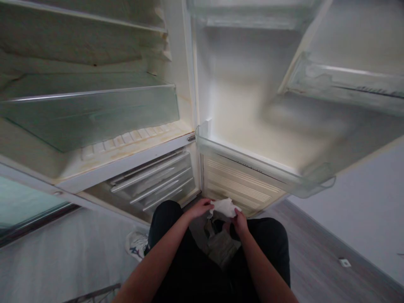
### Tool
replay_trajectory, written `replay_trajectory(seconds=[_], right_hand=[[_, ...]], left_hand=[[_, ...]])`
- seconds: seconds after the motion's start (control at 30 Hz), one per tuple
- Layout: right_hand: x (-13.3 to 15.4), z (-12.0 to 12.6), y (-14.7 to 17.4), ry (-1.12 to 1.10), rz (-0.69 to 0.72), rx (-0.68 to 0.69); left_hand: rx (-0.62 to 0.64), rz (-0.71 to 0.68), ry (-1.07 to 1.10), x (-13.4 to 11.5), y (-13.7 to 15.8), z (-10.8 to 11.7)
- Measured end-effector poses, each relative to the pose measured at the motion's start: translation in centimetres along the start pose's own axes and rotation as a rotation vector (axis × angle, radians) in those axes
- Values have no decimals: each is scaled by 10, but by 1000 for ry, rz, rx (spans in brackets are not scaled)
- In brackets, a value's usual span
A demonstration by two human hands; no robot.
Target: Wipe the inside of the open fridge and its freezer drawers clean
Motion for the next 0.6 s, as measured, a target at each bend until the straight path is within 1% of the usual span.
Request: replay_trajectory(seconds=[0.03, 0.1, 0.13, 0.2, 0.27, 0.3, 0.37, 0.4, 0.47, 0.53, 0.6], right_hand=[[5, 2, 0, -32, -4, -16], [15, -1, 3, -103, -16, 2], [17, -5, 8, -135, -39, 40], [18, -20, 23, -161, -138, 181], [13, -39, 44, -154, -257, 348], [10, -48, 55, -142, -302, 422], [3, -66, 75, -111, -329, 511], [-2, -74, 82, -97, -320, 526], [-15, -85, 93, -53, -293, 516], [-28, -92, 98, -6, -263, 488], [-39, -94, 98, 21, -244, 470]], left_hand=[[-2, 6, 18, -1, 5, -5], [8, 31, 48, 3, 17, -14], [16, 46, 61, 6, 24, -17], [11, 78, 80, 18, 38, -18], [-39, 102, 98, 33, 50, -11], [-84, 110, 119, 40, 55, -4], [-188, 105, 217, 51, 63, 13], [-211, 94, 272, 53, 67, 20], [-210, 69, 343, 53, 73, 30], [-202, 63, 336, 48, 76, 35], [-231, 68, 287, 41, 76, 38]])
Point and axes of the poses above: each hand's wrist, its own y-axis away from the middle knuckle, its own z-axis out of the back of the hand, x = y × z, the point moved 6 cm from there along -y, towards the middle knuckle, and after that the axes turned 13 degrees about -x, right-handed, at the moved point
